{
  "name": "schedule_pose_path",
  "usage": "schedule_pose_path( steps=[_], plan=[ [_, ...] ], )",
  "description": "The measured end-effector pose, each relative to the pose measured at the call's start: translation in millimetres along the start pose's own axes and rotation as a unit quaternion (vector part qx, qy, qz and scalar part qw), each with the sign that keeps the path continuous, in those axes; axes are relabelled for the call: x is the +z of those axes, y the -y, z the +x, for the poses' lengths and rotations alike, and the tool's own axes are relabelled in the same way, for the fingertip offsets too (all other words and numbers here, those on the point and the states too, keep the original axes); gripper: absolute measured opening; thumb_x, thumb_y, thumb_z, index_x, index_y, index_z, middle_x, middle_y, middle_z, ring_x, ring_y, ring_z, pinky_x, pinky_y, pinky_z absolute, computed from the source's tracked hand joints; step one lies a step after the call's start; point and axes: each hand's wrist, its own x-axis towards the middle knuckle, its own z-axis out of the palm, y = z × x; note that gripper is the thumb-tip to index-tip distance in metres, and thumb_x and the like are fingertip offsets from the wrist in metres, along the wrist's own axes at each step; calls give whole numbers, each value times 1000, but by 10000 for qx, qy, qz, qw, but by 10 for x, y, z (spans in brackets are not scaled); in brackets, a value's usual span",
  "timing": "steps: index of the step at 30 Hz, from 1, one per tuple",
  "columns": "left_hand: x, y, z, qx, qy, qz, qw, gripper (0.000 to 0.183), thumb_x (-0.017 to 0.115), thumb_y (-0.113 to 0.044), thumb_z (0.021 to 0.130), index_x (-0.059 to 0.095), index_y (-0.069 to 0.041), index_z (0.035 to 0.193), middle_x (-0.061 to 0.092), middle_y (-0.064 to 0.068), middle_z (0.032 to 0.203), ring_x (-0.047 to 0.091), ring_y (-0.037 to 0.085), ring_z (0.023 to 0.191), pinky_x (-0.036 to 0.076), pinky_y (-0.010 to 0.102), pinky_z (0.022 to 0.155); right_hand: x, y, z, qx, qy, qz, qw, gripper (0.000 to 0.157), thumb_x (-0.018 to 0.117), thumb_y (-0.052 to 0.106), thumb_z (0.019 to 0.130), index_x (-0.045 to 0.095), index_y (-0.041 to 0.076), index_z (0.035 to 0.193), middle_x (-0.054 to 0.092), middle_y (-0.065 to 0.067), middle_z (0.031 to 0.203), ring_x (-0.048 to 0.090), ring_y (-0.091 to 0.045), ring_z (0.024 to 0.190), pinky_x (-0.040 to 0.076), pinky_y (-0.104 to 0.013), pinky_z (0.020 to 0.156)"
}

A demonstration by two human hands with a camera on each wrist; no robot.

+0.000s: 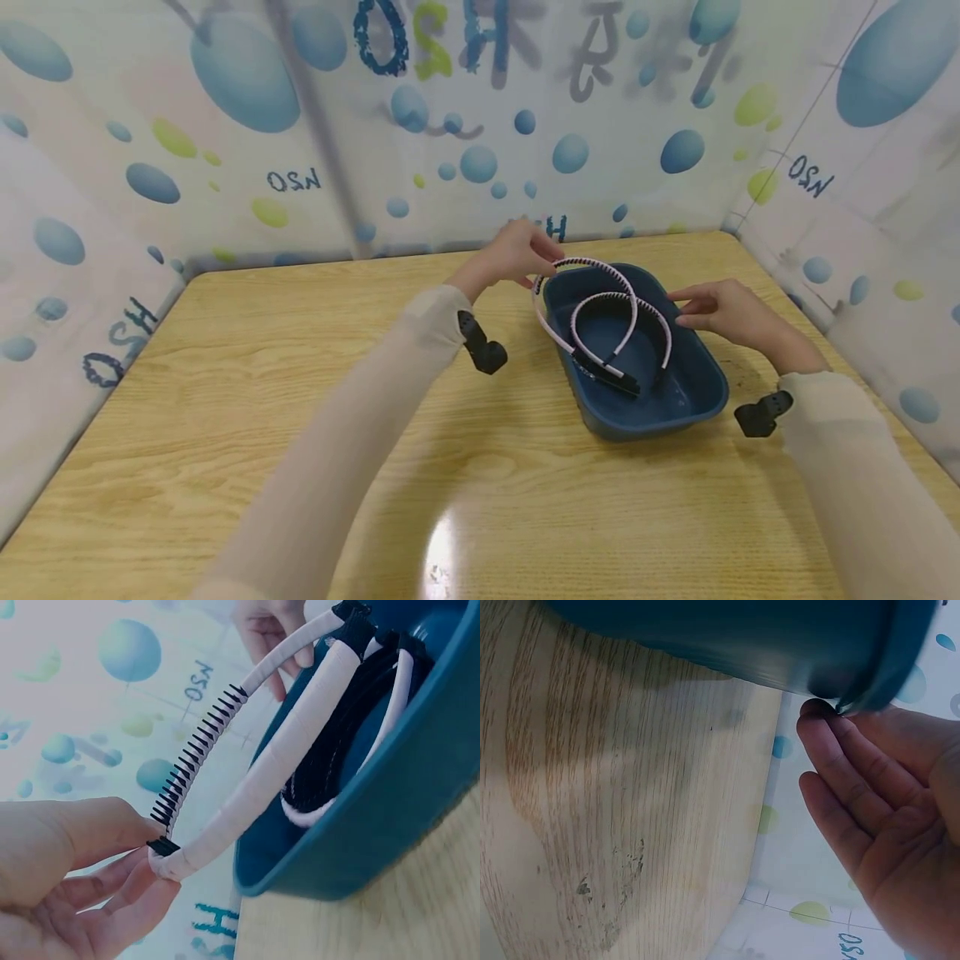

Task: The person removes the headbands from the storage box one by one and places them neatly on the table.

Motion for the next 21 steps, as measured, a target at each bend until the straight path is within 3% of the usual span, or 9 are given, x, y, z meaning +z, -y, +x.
schedule_pose_path(
  steps=[7, 13, 21],
  plan=[
    [-177, 121, -82, 42, -160, 278, 9995, 25, 62, -3, 84, 67, -2, 108, 63, 8, 103, 60, 18, 87, 53, 25, 60, -2, 14, -11, 20, -5, 25, 10000, 42, 61, 8, 88, 50, -9, 125, 65, -21, 96, 63, -14, 77, 50, -26, 64],
    [-369, 255, -200, 134, -230, 376, 9989, 25, 61, -3, 85, 67, -1, 109, 62, 10, 107, 61, 19, 85, 54, 27, 61, -3, 11, -17, -30, -30, 8, 10000, 41, 61, 8, 88, 51, -9, 125, 65, -19, 95, 63, -12, 75, 49, -24, 62],
    [-594, 398, -347, -64, -481, 451, 9978, 26, 61, -3, 85, 67, -3, 109, 64, 9, 106, 61, 18, 86, 54, 28, 62, 7, -17, -13, -38, -66, 84, 9999, 41, 61, 7, 88, 51, -9, 124, 65, -19, 94, 63, -12, 74, 50, -24, 62]
  ],
)
